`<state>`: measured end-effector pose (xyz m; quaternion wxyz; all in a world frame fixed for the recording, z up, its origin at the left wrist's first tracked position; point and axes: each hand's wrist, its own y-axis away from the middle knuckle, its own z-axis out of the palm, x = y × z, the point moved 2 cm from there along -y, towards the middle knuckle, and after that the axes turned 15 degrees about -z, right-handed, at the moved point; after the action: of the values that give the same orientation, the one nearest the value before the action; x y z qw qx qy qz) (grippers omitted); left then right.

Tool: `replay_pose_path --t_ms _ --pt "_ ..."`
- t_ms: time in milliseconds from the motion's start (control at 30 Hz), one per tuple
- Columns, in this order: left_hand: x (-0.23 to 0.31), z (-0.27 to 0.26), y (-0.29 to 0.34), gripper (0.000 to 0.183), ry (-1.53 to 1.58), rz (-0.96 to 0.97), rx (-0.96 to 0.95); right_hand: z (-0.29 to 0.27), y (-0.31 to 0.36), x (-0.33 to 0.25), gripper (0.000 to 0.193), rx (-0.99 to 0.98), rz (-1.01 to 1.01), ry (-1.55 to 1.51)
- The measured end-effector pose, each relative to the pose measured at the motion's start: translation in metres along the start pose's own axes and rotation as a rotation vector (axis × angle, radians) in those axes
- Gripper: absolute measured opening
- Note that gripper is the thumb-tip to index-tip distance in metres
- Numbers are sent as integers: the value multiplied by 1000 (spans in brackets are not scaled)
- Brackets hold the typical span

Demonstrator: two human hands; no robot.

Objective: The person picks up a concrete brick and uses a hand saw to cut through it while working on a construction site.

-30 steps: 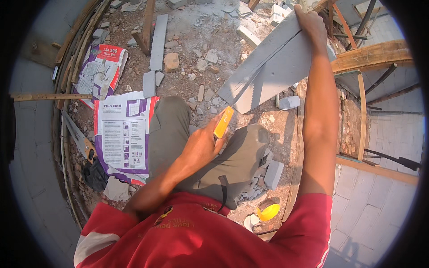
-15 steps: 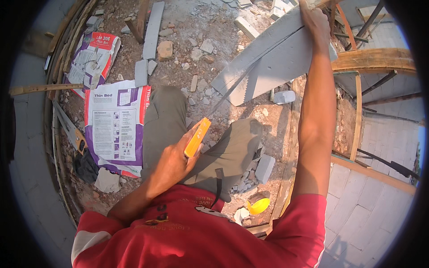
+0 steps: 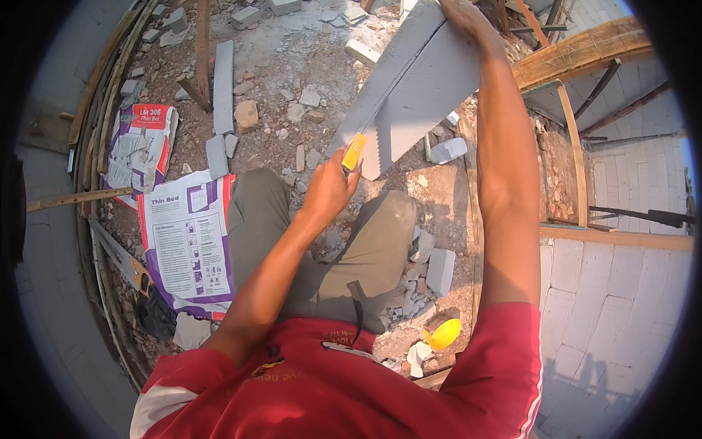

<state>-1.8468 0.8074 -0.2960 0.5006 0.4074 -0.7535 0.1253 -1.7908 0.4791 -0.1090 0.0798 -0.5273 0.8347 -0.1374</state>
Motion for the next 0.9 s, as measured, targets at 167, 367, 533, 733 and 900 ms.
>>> replay_pose_path --t_ms 167,367,533,733,900 --pt "25 13 4 35 60 30 -40 -31 24 19 48 243 -172 53" --pt "27 -30 52 37 -45 -20 -123 -12 29 38 40 125 -220 306" --pt "15 -92 140 40 -8 -29 -79 -24 21 36 63 -25 84 275" --pt "31 -14 15 42 -58 35 -72 -1 4 47 100 -20 94 40" --pt "-7 -49 100 42 22 -27 -130 -6 2 57 99 -107 28 114"
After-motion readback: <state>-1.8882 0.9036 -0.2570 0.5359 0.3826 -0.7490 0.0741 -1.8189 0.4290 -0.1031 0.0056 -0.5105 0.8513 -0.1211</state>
